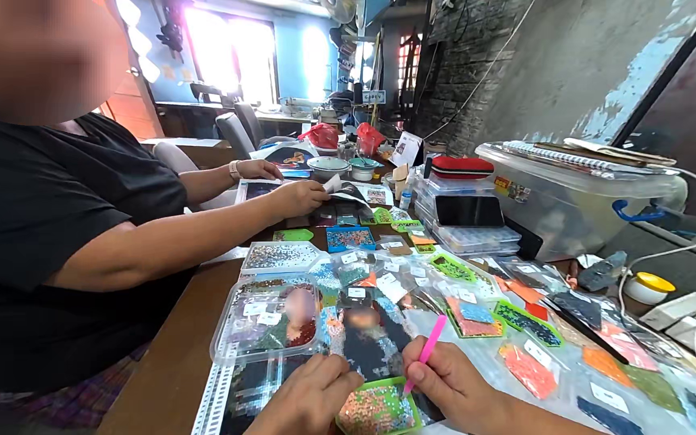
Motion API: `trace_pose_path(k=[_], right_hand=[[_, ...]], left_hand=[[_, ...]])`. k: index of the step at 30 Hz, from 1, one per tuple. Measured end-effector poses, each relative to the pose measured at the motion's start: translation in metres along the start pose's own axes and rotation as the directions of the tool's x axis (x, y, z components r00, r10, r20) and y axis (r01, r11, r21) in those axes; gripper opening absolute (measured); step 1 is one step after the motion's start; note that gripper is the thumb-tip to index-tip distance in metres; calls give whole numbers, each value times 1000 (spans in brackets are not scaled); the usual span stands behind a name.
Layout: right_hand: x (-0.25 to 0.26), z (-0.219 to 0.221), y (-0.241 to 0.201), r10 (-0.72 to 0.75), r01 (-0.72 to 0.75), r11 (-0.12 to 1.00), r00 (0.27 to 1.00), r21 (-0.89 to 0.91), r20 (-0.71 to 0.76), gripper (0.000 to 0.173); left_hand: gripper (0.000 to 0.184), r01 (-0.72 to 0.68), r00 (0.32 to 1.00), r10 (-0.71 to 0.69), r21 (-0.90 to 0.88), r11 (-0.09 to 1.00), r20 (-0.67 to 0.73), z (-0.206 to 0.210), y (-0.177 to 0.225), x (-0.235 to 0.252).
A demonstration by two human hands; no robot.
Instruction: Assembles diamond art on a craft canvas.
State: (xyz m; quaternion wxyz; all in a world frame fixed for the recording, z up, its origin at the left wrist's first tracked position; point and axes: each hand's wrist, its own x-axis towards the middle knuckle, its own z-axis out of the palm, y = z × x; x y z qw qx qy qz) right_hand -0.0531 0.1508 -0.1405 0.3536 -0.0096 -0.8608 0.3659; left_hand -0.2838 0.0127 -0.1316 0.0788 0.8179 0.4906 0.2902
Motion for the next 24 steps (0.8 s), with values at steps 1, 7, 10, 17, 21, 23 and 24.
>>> trace_pose_path(k=[1, 7, 10, 17, 21, 23, 24], right_hand=[[0, 0, 0, -3, 3, 1000, 1000, -5, 3, 38], [0, 0, 2, -15, 15, 1000, 1000, -5, 4, 38], [0, 0, 2, -4, 4, 1000, 1000, -17, -1, 38], [-1, -1, 2, 19, -19, 1000, 1000, -6, -17, 37], [-1, -1, 2, 13, -13, 1000, 1000, -12, -5, 38], [-1, -1, 2, 13, -14, 1000, 1000, -13, -4, 38], [0, -1, 2, 14, -14, 1000, 1000, -12, -4, 38]], left_hand=[[46, -1, 1000, 1, 1, 1000, -1, 0, 0, 0], [45, -1, 1000, 1, 8, 1000, -3, 0, 0, 0], [46, 1, 1000, -1, 21, 1000, 4, 0, 0, 0], [46, 1, 1000, -1, 10, 1000, 5, -1, 0, 0], [46, 5, 1000, -5, 2, 1000, 7, -1, 1, 1], [46, 10, 1000, -10, -1, 1000, 13, -2, 1, 1], [46, 12, 1000, -12, -2, 1000, 14, -2, 1, 0]])
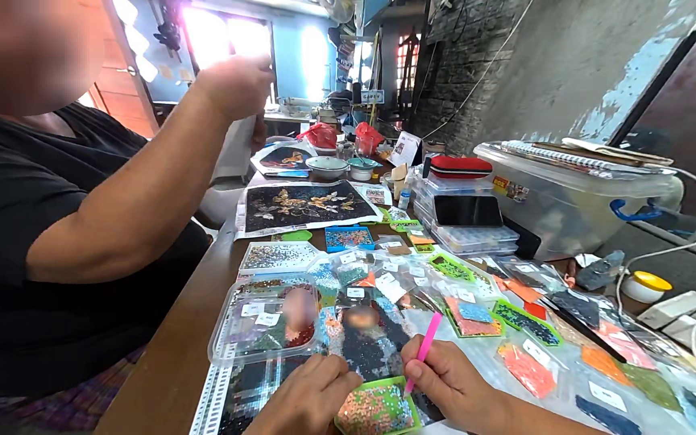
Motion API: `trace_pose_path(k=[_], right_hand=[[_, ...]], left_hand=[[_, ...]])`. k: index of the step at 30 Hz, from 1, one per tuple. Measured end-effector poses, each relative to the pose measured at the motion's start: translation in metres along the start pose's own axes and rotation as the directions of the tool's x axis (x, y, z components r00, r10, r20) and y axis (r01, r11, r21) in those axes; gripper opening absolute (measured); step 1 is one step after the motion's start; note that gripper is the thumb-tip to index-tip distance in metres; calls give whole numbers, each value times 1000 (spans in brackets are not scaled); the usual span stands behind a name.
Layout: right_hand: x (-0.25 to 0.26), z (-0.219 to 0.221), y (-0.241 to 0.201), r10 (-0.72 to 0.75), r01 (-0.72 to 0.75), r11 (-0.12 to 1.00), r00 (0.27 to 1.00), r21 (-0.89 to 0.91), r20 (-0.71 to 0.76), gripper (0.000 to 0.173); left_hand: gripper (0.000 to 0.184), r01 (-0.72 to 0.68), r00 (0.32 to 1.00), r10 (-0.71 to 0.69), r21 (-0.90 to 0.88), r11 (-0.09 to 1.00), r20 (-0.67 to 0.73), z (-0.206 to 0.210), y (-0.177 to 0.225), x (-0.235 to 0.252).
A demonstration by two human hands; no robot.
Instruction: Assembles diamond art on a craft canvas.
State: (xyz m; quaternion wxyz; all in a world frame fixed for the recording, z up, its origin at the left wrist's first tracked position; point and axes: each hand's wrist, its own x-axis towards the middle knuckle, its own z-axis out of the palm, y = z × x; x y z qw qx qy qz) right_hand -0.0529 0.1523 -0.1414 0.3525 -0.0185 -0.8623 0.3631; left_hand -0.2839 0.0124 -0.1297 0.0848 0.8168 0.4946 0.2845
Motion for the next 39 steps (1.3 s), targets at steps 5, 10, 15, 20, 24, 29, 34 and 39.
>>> trace_pose_path(k=[5, 10, 15, 20, 24, 29, 34, 39], right_hand=[[0, 0, 0, -2, 2, 1000, 1000, -4, 13, 38], [1, 0, 0, 14, -14, 1000, 1000, -9, 26, 39], [0, 0, 0, 28, -28, 999, 1000, 18, 8, 39], [1, 0, -1, 68, -67, 994, 998, 86, -12, 38], [5, -5, -3, 202, -180, 972, 968, 148, -149, 37], [13, -19, 2, 417, -392, 908, 878, 145, -236, 31], [13, -18, 8, 469, -460, 883, 865, 90, -178, 34], [10, -18, 12, 415, -413, 910, 899, 43, -139, 37]], left_hand=[[45, 1, 1000, -1, -10, 1000, 1, 0, 0, 0], [45, -10, 1000, 10, -4, 1000, -7, 1, -1, 0], [45, -16, 1000, 16, 5, 1000, -12, 1, -1, 0], [46, -14, 1000, 14, 10, 1000, -9, 1, -1, 0], [47, 2, 1000, -2, 5, 1000, 8, -1, 1, 1], [47, 46, 998, -47, 25, 999, 50, -7, 5, 2], [47, 91, 993, -94, 38, 995, 75, -11, 6, 1], [47, 103, 991, -105, 22, 994, 85, -11, 4, 1]])
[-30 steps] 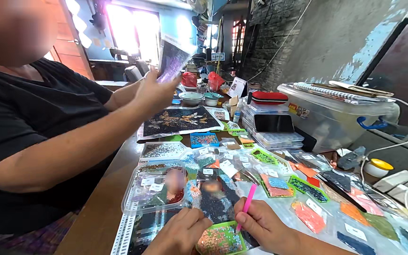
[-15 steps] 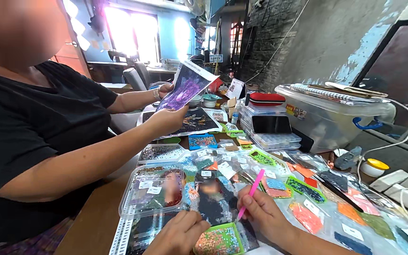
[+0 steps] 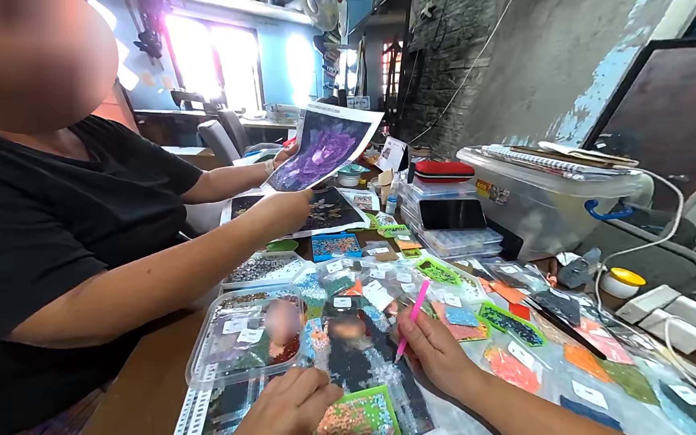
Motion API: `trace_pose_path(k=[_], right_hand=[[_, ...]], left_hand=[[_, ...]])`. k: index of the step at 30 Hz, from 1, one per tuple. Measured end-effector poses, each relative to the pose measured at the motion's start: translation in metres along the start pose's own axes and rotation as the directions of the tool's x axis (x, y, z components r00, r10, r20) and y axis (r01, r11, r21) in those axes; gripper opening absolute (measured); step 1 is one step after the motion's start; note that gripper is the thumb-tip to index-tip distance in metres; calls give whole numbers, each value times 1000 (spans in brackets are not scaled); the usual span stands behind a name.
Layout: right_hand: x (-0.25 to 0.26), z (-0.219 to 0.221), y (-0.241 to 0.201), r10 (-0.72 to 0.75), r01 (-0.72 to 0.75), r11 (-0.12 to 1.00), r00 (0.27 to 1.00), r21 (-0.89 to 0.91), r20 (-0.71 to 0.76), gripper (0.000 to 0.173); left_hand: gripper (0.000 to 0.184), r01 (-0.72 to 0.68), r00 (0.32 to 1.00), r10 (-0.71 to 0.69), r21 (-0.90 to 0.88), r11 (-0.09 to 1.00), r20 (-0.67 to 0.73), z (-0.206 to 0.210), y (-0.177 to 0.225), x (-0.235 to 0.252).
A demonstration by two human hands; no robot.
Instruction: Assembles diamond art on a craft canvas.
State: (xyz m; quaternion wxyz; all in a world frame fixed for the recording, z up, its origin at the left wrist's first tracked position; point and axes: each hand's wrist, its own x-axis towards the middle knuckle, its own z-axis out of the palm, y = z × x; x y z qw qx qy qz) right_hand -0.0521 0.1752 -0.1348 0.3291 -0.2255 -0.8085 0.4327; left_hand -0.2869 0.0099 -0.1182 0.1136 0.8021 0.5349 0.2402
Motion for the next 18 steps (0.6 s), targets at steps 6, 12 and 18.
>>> trace_pose_path(k=[6, 12, 18], right_hand=[[-1, 0, -2, -18, 18, 999, 1000, -26, 11, 37], [-3, 0, 1, -49, 50, 998, 999, -39, 24, 37], [-3, 1, 3, -61, 61, 997, 998, -48, 18, 37]], left_hand=[[47, 9, 1000, -9, -12, 1000, 12, -1, 0, 0], [48, 22, 999, -21, -25, 999, 26, -2, 0, -1], [48, 12, 999, -11, -25, 1000, 33, -2, 0, -1]])
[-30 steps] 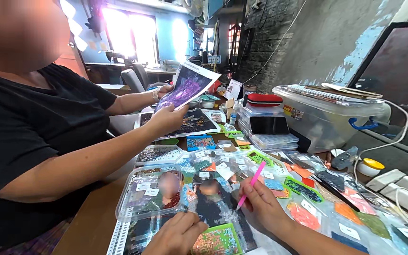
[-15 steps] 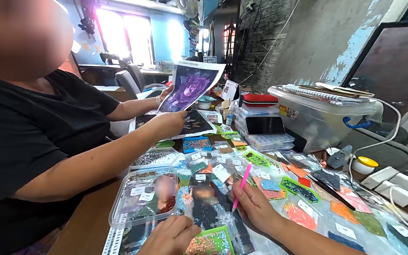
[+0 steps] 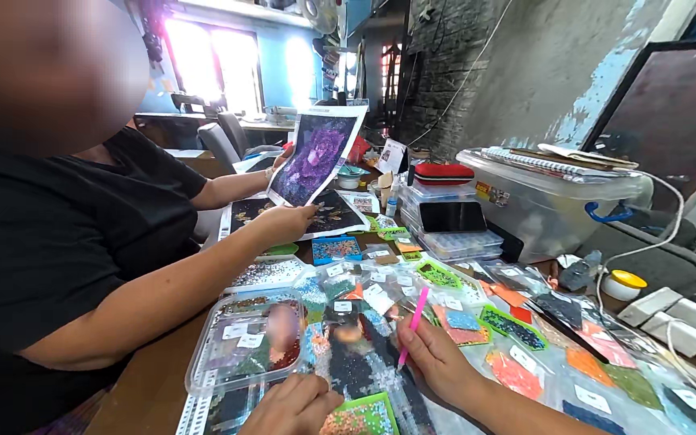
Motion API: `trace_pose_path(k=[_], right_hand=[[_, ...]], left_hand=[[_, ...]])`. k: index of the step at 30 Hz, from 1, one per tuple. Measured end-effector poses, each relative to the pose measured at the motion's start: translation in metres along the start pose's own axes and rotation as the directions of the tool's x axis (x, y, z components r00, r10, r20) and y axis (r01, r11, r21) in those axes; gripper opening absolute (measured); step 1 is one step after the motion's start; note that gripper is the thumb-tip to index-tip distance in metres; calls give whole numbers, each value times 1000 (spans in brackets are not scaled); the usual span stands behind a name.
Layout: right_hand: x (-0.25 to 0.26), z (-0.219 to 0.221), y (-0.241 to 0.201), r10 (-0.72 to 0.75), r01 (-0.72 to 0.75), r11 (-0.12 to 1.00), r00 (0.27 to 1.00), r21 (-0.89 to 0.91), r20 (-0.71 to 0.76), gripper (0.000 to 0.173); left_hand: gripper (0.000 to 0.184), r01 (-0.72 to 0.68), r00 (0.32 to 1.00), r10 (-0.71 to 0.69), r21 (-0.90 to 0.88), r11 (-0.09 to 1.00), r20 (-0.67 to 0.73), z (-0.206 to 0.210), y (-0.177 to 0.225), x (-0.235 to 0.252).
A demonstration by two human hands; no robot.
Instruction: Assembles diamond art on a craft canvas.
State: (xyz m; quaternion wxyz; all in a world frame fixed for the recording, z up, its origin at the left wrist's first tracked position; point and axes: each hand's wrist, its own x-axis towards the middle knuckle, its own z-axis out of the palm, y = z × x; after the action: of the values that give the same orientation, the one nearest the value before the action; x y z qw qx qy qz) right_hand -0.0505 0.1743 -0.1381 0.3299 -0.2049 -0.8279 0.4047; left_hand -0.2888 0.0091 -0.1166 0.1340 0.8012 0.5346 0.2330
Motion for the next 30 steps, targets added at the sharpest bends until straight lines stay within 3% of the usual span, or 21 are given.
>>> trace_pose_path(k=[30], right_hand=[[0, -1, 2, -73, 76, 994, 996, -74, 42, 40]], left_hand=[[48, 22, 999, -22, -1, 1000, 23, -1, 1, 0]])
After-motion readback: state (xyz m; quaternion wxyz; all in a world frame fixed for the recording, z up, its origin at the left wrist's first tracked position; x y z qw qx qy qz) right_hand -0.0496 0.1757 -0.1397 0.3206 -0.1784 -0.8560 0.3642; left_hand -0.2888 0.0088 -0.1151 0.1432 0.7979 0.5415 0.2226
